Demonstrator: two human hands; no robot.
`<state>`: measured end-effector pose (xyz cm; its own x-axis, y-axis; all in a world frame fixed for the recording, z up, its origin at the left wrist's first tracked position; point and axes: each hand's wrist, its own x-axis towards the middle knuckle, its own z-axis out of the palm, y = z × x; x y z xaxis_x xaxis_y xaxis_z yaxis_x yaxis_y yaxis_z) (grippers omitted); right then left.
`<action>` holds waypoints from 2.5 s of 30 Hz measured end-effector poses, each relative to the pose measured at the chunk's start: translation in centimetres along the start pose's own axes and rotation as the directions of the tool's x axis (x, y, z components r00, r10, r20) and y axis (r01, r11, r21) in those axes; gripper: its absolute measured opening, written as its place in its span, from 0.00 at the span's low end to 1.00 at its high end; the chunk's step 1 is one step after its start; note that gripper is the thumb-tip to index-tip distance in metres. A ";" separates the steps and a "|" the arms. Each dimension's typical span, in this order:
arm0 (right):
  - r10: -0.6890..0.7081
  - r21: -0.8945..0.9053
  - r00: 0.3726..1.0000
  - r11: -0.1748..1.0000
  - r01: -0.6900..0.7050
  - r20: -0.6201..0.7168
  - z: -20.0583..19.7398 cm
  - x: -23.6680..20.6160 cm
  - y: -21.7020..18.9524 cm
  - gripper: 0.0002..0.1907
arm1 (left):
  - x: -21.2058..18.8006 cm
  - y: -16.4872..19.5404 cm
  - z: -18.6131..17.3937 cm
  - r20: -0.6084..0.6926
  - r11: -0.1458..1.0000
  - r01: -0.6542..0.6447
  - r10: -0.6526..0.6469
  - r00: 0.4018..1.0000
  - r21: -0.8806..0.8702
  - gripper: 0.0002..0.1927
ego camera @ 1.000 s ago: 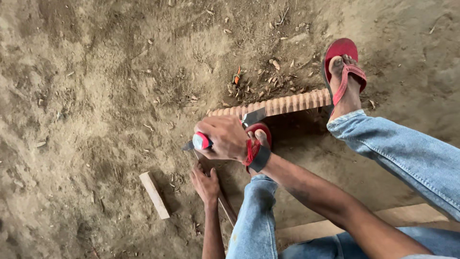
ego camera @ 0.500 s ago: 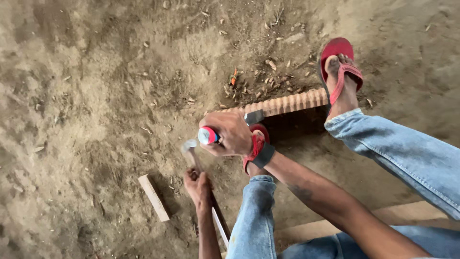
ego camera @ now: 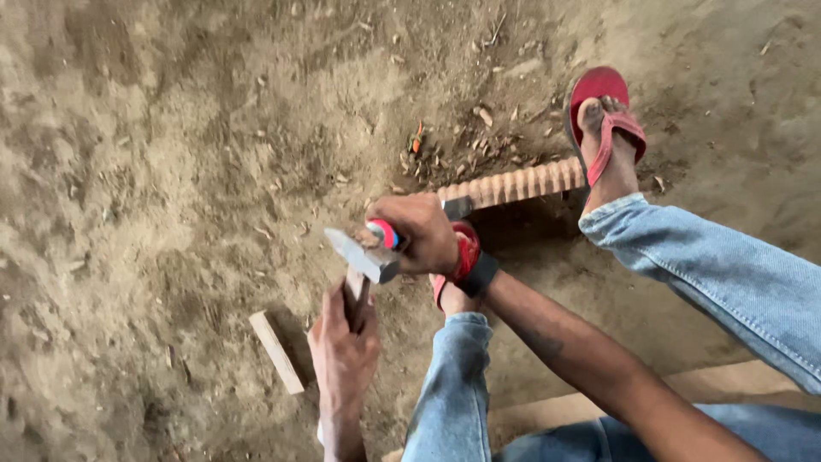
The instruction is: The person carves a ribbed wooden piece using a chisel and hammer. They repeatedly strike the chisel to remove wood shavings and shape the object while seated on the ground.
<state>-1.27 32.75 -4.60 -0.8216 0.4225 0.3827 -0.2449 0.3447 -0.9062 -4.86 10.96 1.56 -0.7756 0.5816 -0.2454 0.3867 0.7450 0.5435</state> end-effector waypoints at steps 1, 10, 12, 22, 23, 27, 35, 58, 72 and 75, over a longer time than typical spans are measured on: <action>0.016 -0.011 1.000 1.000 -0.016 0.007 0.1 0.2 -0.1 0.13 | 0.0 0.0 0.0 -0.041 0.999 0.019 -0.020 0.999 -0.029 0.18; 0.139 -0.208 0.976 0.973 -0.102 0.171 3.0 -0.1 -4.0 0.09 | -2.1 -3.7 0.0 -0.380 0.996 0.063 -0.085 0.921 -0.069 0.22; 0.026 -0.141 0.988 0.990 -0.005 0.150 3.2 -0.1 -4.2 0.10 | -2.1 -4.4 0.0 -0.436 0.988 -0.015 -0.055 0.898 -0.154 0.22; 0.036 -0.058 0.998 0.998 -0.032 0.053 2.4 -1.0 -2.0 0.09 | -2.6 -3.2 1.6 -0.214 0.758 0.364 -0.543 0.812 -0.542 0.22; 0.035 -0.060 0.999 0.998 -0.034 0.018 2.2 -1.2 -1.8 0.10 | -2.5 -3.0 1.8 -0.196 0.750 0.364 -0.542 0.817 -0.553 0.21; 0.026 -0.117 1.000 0.993 -0.026 -0.007 1.5 -1.7 -1.3 0.11 | -2.2 -2.5 2.4 -0.217 0.809 0.280 -0.440 0.871 -0.517 0.20; -0.013 -0.077 1.000 0.997 0.012 -0.002 0.9 -2.5 -0.8 0.10 | -2.8 -2.7 3.4 -0.223 0.860 0.230 -0.360 0.906 -0.455 0.21; -0.011 0.059 1.000 0.998 0.011 0.004 -0.6 -2.7 -0.1 0.11 | -1.9 1.7 -0.8 -0.115 0.993 0.101 -0.108 0.987 -0.063 0.07; 0.117 -0.180 0.990 0.975 -0.129 -0.080 -0.3 -1.4 -2.6 0.11 | -2.6 -2.0 0.5 -0.309 0.990 0.076 -0.109 0.945 -0.117 0.18; -0.015 -0.159 1.000 0.987 0.014 -0.002 -0.1 -1.4 -3.3 0.10 | -2.9 -3.1 0.8 -0.332 0.995 0.087 -0.099 0.938 -0.051 0.19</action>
<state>0.78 31.10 -2.16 -0.8167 0.4193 0.3965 -0.1718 0.4792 -0.8607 -3.39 7.26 -0.07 -0.9316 0.3632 -0.0176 0.2916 0.7751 0.5605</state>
